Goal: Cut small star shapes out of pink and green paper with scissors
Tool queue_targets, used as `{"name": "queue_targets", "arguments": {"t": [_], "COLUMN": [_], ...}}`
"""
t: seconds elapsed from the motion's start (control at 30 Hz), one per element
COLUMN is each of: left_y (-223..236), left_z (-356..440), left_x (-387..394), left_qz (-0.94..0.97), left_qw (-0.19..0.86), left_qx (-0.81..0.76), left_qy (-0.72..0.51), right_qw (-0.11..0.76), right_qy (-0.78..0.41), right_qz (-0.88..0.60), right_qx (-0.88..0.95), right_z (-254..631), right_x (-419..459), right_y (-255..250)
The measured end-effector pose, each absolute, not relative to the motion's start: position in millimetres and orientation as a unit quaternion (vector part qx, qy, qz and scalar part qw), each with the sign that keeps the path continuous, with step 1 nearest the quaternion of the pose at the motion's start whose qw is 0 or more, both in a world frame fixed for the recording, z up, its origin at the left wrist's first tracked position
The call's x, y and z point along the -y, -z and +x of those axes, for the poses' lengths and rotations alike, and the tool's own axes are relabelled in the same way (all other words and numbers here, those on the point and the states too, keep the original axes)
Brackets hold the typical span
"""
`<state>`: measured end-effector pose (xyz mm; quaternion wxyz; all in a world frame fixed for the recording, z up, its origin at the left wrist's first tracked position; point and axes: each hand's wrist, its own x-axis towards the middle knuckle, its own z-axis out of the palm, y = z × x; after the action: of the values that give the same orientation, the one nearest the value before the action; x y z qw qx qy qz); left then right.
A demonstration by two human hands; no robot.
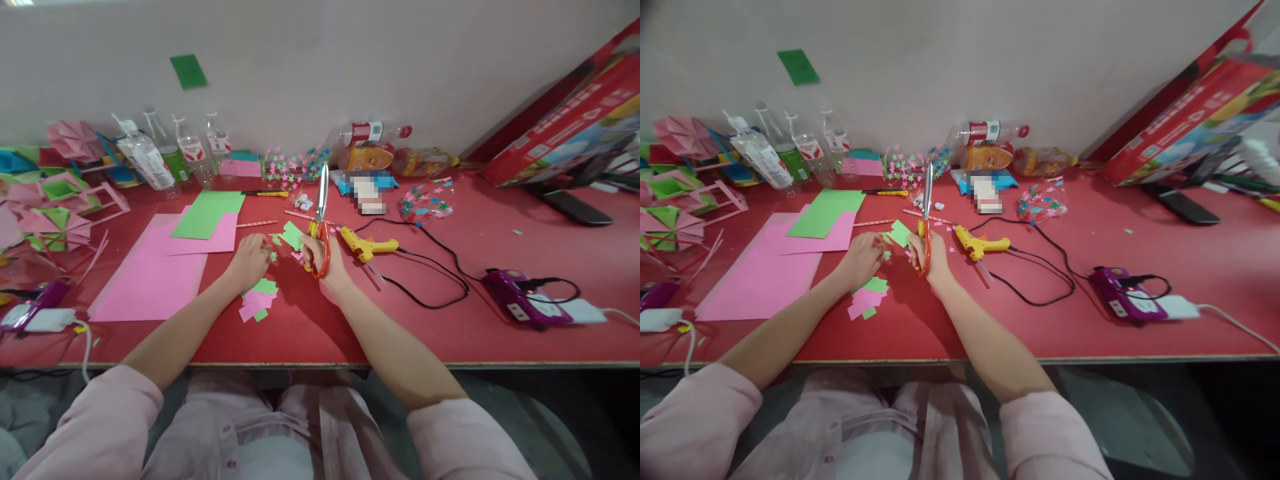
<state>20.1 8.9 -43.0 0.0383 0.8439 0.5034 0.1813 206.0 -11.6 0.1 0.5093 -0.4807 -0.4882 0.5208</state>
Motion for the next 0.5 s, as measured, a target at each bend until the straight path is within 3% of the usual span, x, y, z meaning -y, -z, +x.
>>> {"name": "queue_targets", "arguments": {"t": [0.13, 0.23, 0.3, 0.5], "left_y": [34.2, 22.8, 17.1, 19.6], "left_z": [9.9, 5.1, 6.6, 19.3], "left_x": [-6.2, -0.6, 4.3, 10.5], "left_qz": [0.761, 0.629, 0.54, 0.46], "left_qw": [0.179, 0.465, 0.586, 0.612], "left_qx": [-0.518, -0.468, -0.41, -0.425], "left_qy": [-0.347, -0.412, -0.443, -0.483], "right_qw": [0.506, 0.5, 0.492, 0.48], "right_qy": [-0.548, -0.546, -0.54, -0.528], "right_qz": [-0.456, -0.452, -0.453, -0.474], "right_qx": [0.485, 0.498, 0.511, 0.516], "right_z": [206.0, 204.3, 202.4, 195.6], "right_x": [14.3, 16.3, 17.5, 18.8], "right_y": [-0.8, 0.0, 1.0, 5.4]}}
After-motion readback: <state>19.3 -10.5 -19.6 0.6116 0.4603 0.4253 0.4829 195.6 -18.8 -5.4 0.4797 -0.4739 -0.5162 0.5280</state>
